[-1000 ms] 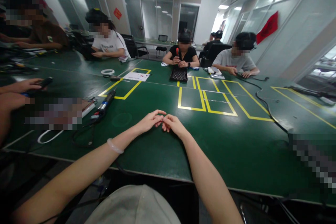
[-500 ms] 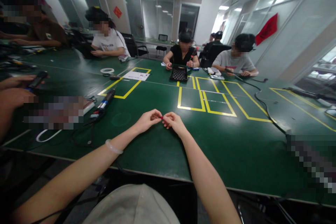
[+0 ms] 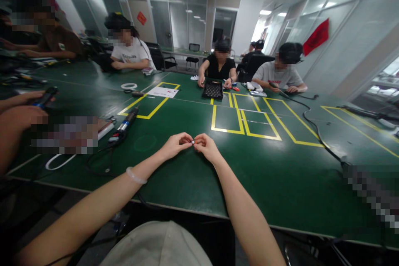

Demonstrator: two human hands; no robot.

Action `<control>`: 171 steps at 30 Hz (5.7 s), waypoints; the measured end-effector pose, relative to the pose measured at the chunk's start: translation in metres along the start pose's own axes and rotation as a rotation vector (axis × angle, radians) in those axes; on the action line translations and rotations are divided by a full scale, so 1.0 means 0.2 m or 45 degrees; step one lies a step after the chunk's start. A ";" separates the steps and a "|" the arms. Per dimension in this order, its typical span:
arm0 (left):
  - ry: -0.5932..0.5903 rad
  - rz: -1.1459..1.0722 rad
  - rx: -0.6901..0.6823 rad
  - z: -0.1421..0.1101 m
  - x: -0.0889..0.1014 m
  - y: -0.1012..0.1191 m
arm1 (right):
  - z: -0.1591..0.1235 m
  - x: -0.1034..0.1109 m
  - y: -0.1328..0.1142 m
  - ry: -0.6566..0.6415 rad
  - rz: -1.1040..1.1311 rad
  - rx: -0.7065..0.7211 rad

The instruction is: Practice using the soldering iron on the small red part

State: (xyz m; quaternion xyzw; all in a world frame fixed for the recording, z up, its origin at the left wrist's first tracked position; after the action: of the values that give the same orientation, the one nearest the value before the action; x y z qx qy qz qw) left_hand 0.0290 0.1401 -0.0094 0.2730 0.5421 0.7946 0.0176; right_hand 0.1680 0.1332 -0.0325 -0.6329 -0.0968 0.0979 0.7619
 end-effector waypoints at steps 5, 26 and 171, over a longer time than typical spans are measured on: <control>0.007 0.049 -0.053 -0.01 0.01 0.02 | 0.00 0.00 -0.02 -0.020 -0.109 0.057; 0.334 1.052 0.070 -0.40 0.70 0.21 | -0.01 0.05 -0.01 0.053 -0.342 0.096; 0.125 1.780 0.009 -0.43 0.98 -0.05 | 0.00 0.13 0.00 0.278 -0.640 0.072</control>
State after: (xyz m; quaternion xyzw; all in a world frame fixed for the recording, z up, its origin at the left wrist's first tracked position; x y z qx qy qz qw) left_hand -0.1800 0.1335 0.0414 0.5214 0.2421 0.6292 -0.5231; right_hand 0.1933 0.1410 -0.0308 -0.5744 -0.1652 -0.1605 0.7855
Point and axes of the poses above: each hand's wrist, its own z-axis towards the middle knuckle, its own x-axis out of the back of the hand, y = z × x, the point moved 7 cm from there along z, towards the middle knuckle
